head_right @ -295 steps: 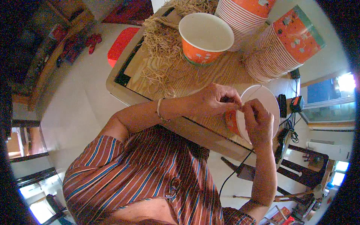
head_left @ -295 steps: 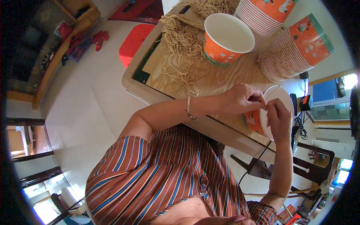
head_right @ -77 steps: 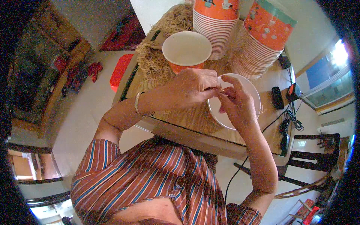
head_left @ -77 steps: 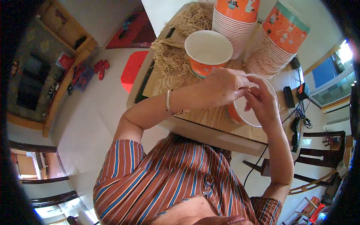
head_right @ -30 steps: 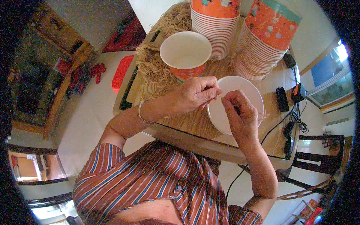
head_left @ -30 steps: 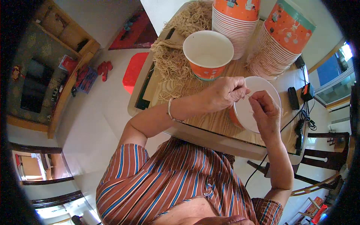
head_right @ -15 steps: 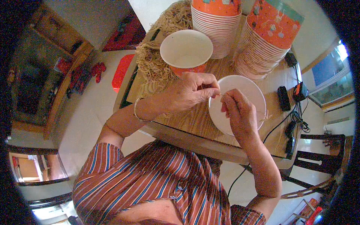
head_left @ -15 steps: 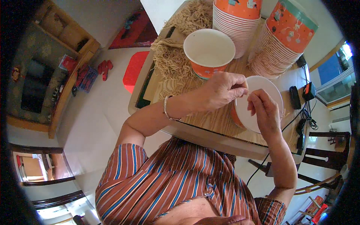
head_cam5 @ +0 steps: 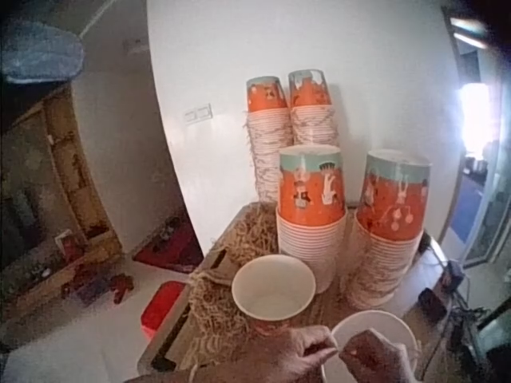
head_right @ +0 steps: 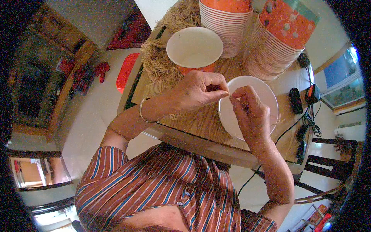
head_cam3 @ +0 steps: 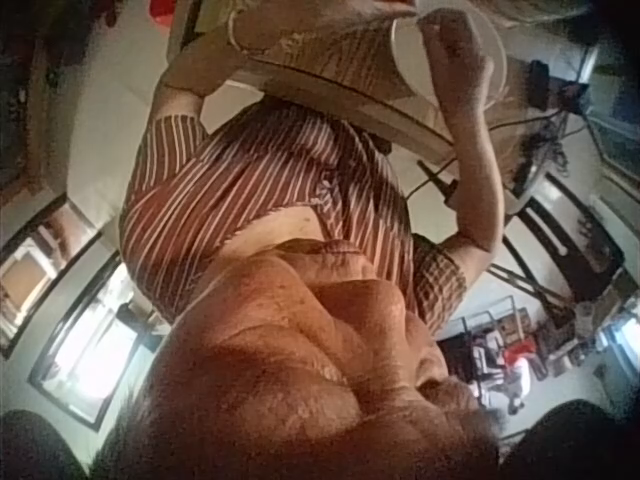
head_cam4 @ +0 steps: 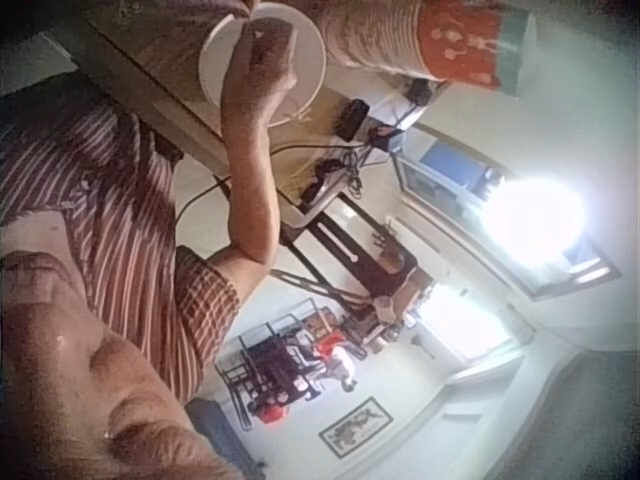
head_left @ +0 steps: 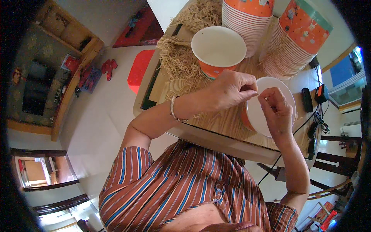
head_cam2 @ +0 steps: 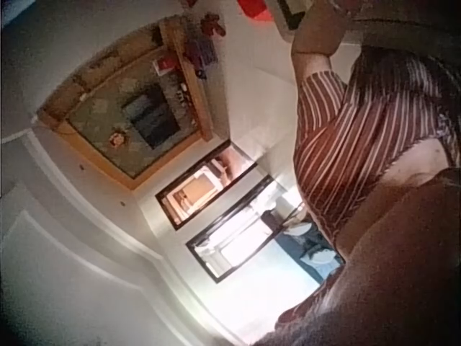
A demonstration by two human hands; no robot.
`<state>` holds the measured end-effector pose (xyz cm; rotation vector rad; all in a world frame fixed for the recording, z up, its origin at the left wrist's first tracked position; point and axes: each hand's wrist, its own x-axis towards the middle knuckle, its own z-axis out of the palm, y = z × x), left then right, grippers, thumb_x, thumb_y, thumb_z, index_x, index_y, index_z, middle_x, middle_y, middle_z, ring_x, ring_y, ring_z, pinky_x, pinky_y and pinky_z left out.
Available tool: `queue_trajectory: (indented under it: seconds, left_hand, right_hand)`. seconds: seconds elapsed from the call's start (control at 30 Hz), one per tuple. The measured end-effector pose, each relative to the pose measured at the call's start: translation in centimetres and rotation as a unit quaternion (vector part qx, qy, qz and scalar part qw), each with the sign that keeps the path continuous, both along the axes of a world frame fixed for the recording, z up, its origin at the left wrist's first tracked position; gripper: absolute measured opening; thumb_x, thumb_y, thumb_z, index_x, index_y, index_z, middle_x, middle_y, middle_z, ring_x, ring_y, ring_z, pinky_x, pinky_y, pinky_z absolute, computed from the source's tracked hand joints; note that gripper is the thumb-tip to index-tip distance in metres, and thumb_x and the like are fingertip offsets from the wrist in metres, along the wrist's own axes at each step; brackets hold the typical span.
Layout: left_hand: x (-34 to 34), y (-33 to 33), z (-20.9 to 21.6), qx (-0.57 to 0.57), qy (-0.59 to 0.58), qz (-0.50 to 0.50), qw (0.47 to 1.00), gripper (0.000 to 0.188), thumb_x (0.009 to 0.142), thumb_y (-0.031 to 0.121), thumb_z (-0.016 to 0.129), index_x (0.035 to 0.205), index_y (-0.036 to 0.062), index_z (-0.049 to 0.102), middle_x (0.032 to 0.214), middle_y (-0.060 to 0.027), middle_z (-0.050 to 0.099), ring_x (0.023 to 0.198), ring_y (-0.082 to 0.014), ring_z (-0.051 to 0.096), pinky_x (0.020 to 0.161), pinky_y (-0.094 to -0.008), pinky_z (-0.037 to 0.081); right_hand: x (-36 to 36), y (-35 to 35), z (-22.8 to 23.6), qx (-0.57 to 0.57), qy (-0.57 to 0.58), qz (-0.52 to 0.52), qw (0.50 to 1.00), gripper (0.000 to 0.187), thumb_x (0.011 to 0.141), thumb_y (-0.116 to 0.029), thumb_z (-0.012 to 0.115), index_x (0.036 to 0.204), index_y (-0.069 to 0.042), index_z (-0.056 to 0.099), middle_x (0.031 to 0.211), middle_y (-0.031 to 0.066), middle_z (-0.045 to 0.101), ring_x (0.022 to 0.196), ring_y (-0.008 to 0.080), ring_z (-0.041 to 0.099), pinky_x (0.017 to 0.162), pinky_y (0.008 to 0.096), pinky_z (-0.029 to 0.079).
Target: Place shredded material into paper cups and organize them on a table.
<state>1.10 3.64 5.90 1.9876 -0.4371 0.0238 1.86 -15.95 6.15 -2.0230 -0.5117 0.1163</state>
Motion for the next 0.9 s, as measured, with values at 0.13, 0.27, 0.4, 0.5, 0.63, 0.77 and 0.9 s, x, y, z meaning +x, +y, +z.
queue_trajectory:
  seconds: [0.13,0.27,0.4,0.5,0.63,0.77,0.9]
  left_hand:
    - [-0.1,-0.3,0.2,-0.007,-0.012,0.002,1.000,0.009,0.085,0.010,0.066,0.087,0.0011,0.063,0.076,-0.0043,0.063,0.073,-0.0080,0.058,0.066,-0.0252,0.048]
    - [0.2,-0.5,-0.2,-0.021,-0.003,0.004,1.000,0.007,0.085,0.007,0.065,0.087,0.0006,0.063,0.078,-0.0044,0.062,0.075,-0.0082,0.058,0.066,-0.0245,0.048]
    - [0.2,-0.6,-0.4,0.015,-0.061,0.010,0.998,0.007,0.084,0.004,0.065,0.090,0.0006,0.062,0.082,-0.0046,0.062,0.076,-0.0093,0.058,0.066,-0.0246,0.048]
    - [0.0,-0.6,-0.9,0.030,-0.107,0.018,0.994,0.009,0.084,0.003,0.065,0.093,0.0012,0.062,0.083,-0.0054,0.062,0.077,-0.0112,0.060,0.067,-0.0252,0.049]
    - [-0.2,-0.6,-1.5,0.042,-0.130,0.036,0.990,0.010,0.084,0.003,0.064,0.094,0.0021,0.062,0.086,-0.0066,0.062,0.079,-0.0145,0.062,0.069,-0.0264,0.051]
    - [-0.2,-0.5,-1.4,0.052,-0.142,0.032,0.988,0.011,0.084,0.002,0.064,0.094,0.0028,0.062,0.087,-0.0068,0.063,0.079,-0.0161,0.063,0.070,-0.0268,0.051]
    - [0.0,-0.4,-1.8,0.054,-0.173,0.019,0.983,0.012,0.083,0.002,0.064,0.095,0.0028,0.062,0.089,-0.0084,0.062,0.081,-0.0194,0.063,0.073,-0.0288,0.051]
  right_hand:
    - [0.1,-0.1,-0.1,0.046,-0.005,0.000,0.999,0.007,0.087,-0.007,0.064,0.088,-0.004,0.058,0.068,0.0007,0.058,0.064,0.0033,0.049,0.058,0.0229,0.044]
    - [0.4,0.1,0.5,0.024,-0.013,-0.016,1.000,0.006,0.088,-0.008,0.063,0.088,-0.002,0.060,0.070,-0.0012,0.059,0.066,0.0029,0.050,0.058,0.0228,0.044]
    - [1.4,-0.2,0.4,0.064,0.114,-0.002,0.991,0.011,0.089,-0.012,0.062,0.088,-0.001,0.062,0.071,-0.0030,0.060,0.064,0.0031,0.051,0.054,0.0217,0.041]
    - [1.5,-0.4,0.9,0.106,0.224,0.002,0.969,0.012,0.089,-0.015,0.062,0.088,-0.003,0.064,0.067,-0.0044,0.056,0.055,0.0029,0.046,0.047,0.0207,0.036]
    - [1.8,-0.5,0.1,0.183,0.324,0.008,0.928,0.011,0.088,-0.018,0.062,0.088,-0.007,0.066,0.060,-0.0060,0.048,0.044,0.0024,0.036,0.039,0.0202,0.026]
    - [1.9,-0.6,0.4,0.170,0.344,-0.008,0.923,0.011,0.088,-0.018,0.062,0.088,-0.007,0.066,0.059,-0.0062,0.046,0.045,0.0023,0.037,0.040,0.0199,0.026]
    - [2.0,-0.7,0.3,0.182,0.379,-0.016,0.907,0.011,0.087,-0.018,0.063,0.088,-0.007,0.065,0.059,-0.0060,0.045,0.045,0.0028,0.037,0.039,0.0204,0.026]
